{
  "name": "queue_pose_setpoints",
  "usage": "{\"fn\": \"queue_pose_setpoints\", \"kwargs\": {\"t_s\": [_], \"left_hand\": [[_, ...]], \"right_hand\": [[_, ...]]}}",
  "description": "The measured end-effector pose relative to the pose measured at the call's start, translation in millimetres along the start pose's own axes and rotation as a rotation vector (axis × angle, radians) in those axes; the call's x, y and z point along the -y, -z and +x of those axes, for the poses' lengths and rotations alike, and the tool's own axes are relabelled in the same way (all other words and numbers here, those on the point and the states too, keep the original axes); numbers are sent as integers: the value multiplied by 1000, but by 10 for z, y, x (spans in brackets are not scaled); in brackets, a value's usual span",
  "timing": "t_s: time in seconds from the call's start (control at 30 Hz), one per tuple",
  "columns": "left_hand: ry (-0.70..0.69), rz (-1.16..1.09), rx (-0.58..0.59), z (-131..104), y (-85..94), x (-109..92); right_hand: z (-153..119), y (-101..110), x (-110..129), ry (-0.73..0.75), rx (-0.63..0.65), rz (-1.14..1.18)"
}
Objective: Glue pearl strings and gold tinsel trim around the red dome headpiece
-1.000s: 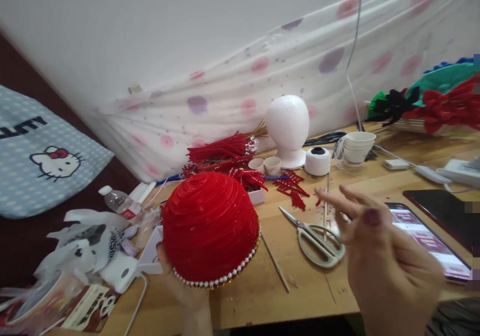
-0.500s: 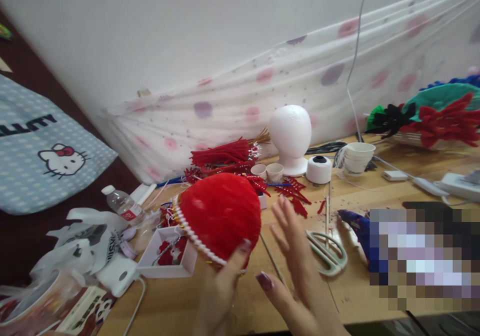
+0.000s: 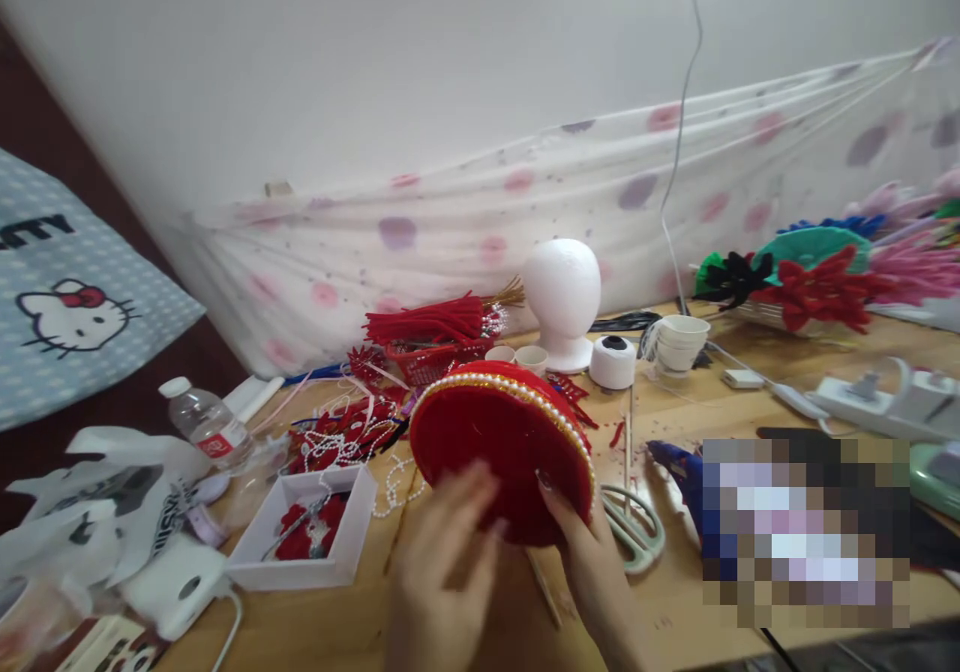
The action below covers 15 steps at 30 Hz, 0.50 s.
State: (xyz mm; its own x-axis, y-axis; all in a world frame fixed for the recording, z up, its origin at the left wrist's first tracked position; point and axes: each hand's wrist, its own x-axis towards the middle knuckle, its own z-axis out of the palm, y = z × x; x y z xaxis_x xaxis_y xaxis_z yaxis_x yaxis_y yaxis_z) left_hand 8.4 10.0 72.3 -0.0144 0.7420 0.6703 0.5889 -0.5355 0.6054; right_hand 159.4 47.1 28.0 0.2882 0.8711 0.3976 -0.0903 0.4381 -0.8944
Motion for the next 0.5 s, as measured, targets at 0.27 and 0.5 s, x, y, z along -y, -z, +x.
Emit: {"fn": "queue_pose_setpoints", "kwargs": {"t_s": [0.27, 0.5], "left_hand": [[585, -712, -399, 153, 315, 15], [731, -710, -375, 124, 276, 267]], "right_hand": [[-77, -34, 121, 63, 20, -139], [36, -90, 263, 300, 36, -245]]}}
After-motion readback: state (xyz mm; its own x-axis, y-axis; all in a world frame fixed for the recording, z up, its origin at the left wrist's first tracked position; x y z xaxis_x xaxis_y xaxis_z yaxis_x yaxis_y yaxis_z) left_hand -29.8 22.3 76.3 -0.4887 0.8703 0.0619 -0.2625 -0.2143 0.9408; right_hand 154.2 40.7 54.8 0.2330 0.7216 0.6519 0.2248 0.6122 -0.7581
